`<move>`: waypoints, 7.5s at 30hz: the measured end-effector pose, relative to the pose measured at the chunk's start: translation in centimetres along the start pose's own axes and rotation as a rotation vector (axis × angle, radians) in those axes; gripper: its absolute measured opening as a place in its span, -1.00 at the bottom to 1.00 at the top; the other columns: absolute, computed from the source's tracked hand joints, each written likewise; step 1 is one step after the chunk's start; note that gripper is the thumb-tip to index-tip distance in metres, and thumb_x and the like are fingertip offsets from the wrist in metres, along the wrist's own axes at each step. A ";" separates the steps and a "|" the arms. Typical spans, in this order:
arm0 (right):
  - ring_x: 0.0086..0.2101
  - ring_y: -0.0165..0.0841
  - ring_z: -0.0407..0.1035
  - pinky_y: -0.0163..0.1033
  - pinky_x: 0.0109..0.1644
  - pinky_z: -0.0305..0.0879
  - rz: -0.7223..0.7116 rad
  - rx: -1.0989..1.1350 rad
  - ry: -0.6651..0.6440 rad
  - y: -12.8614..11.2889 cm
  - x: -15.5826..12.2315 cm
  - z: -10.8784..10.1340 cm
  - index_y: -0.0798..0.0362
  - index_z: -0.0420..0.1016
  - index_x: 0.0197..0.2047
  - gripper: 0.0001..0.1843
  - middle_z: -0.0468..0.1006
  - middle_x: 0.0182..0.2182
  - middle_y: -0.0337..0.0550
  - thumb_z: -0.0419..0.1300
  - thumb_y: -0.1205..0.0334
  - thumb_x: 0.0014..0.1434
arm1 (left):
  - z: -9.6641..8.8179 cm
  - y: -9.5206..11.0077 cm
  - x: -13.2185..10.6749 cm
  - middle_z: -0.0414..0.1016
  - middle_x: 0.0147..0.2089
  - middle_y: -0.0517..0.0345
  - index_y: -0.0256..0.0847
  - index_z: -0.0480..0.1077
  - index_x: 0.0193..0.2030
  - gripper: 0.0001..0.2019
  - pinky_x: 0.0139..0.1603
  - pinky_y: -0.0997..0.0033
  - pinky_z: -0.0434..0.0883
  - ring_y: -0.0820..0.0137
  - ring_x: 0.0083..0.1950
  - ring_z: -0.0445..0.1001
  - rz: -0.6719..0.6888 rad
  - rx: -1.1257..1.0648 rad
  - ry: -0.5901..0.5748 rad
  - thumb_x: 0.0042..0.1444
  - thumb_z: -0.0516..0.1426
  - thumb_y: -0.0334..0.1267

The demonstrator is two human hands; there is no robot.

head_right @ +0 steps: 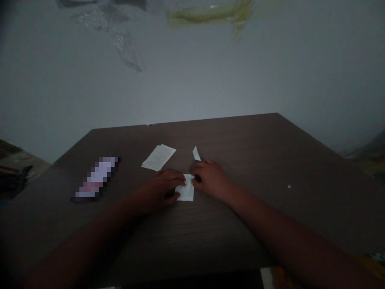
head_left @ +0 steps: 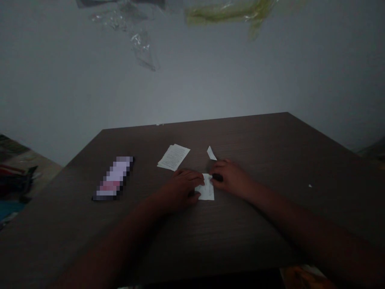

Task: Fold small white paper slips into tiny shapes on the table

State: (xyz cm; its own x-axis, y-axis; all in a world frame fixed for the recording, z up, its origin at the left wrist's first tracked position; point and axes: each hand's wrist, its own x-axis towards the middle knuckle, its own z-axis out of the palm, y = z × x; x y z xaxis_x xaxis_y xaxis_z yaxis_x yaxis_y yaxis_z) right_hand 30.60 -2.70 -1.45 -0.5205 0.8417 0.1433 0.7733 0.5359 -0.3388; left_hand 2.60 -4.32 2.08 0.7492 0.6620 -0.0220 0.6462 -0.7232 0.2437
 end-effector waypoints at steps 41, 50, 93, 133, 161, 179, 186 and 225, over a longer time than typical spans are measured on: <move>-0.07 -0.11 0.64 -0.07 0.05 0.43 0.154 0.204 0.063 1.1 0.7 0.6 -0.07 0.65 -0.02 -0.75 0.81 -0.03 -0.05 0.55 0.27 0.29 | 1.1 -0.9 -0.2 0.76 0.53 -0.01 0.06 0.72 0.50 -0.57 0.74 -0.20 0.37 -0.07 0.60 0.64 0.018 -0.052 0.004 0.56 0.40 -0.16; -0.14 -0.16 0.65 -0.10 -0.02 0.41 0.259 0.206 0.105 0.3 1.5 0.6 -0.08 0.60 -0.12 -0.83 0.78 -0.11 -0.10 0.49 0.35 0.37 | 1.0 -0.7 0.0 0.74 0.53 -0.04 0.05 0.71 0.51 -0.56 0.81 -0.39 0.28 -0.08 0.63 0.61 -0.008 -0.077 -0.026 0.55 0.40 -0.19; -0.31 -0.23 0.49 -0.09 -0.16 0.21 0.224 0.154 0.003 -0.3 0.8 0.0 -0.10 0.54 -0.25 -0.73 0.69 -0.31 -0.19 0.55 0.24 0.40 | 0.9 0.0 0.2 0.72 0.53 -0.01 0.00 0.72 0.48 -0.56 0.74 -0.30 0.36 -0.11 0.62 0.60 -0.044 -0.112 -0.030 0.52 0.41 -0.26; 0.09 -0.11 0.72 0.06 0.32 0.59 -0.062 0.530 0.132 -0.2 -0.3 0.0 -0.11 0.64 -0.11 -0.84 0.83 0.03 -0.06 0.30 0.32 0.55 | 1.3 -1.3 0.0 0.77 0.54 0.01 0.07 0.75 0.45 -0.45 0.78 -0.30 0.36 -0.04 0.63 0.64 -0.006 -0.024 0.009 0.51 0.24 -0.54; 0.10 -0.08 0.74 0.19 0.36 0.68 -0.431 0.328 0.195 0.7 -0.4 1.0 -0.07 0.77 0.09 -0.74 0.88 0.06 -0.02 0.32 0.44 0.52 | 2.4 -2.0 0.2 0.82 0.47 0.06 0.01 0.76 0.23 -0.75 0.86 -0.42 0.21 0.03 0.54 0.69 -0.156 -0.083 0.107 0.56 0.33 -0.36; 0.31 0.13 0.66 0.35 0.47 0.64 -0.092 0.115 0.275 1.0 -0.7 1.3 -0.08 0.74 0.41 -0.47 0.78 0.30 0.13 0.45 0.36 0.42 | 1.2 -1.3 0.0 0.81 0.19 0.07 0.00 0.78 0.11 -0.86 0.84 -0.62 0.16 0.01 0.34 0.75 -0.106 -0.036 0.079 0.57 0.34 -0.25; 0.20 0.05 0.67 0.23 0.37 0.66 -0.074 0.078 0.203 1.1 -0.6 1.5 -0.11 0.83 0.15 -0.72 0.82 0.13 0.03 0.48 0.33 0.43 | 1.4 -0.9 -0.1 0.81 0.36 -0.04 -0.10 0.76 0.10 -0.90 0.75 -0.19 0.44 0.01 0.44 0.72 -0.010 -0.037 0.083 0.56 0.39 -0.22; -0.15 -0.06 0.64 0.00 -0.05 0.55 0.201 0.050 0.359 4.2 1.4 3.2 -0.12 0.63 -0.24 -0.79 0.75 -0.20 -0.07 0.51 0.25 0.44 | 1.0 -0.5 -0.2 0.73 0.55 -0.09 -0.02 0.79 0.32 -0.72 0.66 -0.26 0.58 -0.10 0.60 0.65 0.022 -0.058 0.028 0.58 0.36 -0.31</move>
State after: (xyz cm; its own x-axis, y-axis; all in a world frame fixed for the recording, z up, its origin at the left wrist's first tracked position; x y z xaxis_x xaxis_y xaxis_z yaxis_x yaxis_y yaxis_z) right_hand 31.97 0.53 -5.60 -0.1946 0.9034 0.3822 0.8236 0.3621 -0.4365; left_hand 2.25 -4.30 1.00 0.7581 0.6520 0.0109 0.6196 -0.7254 0.2999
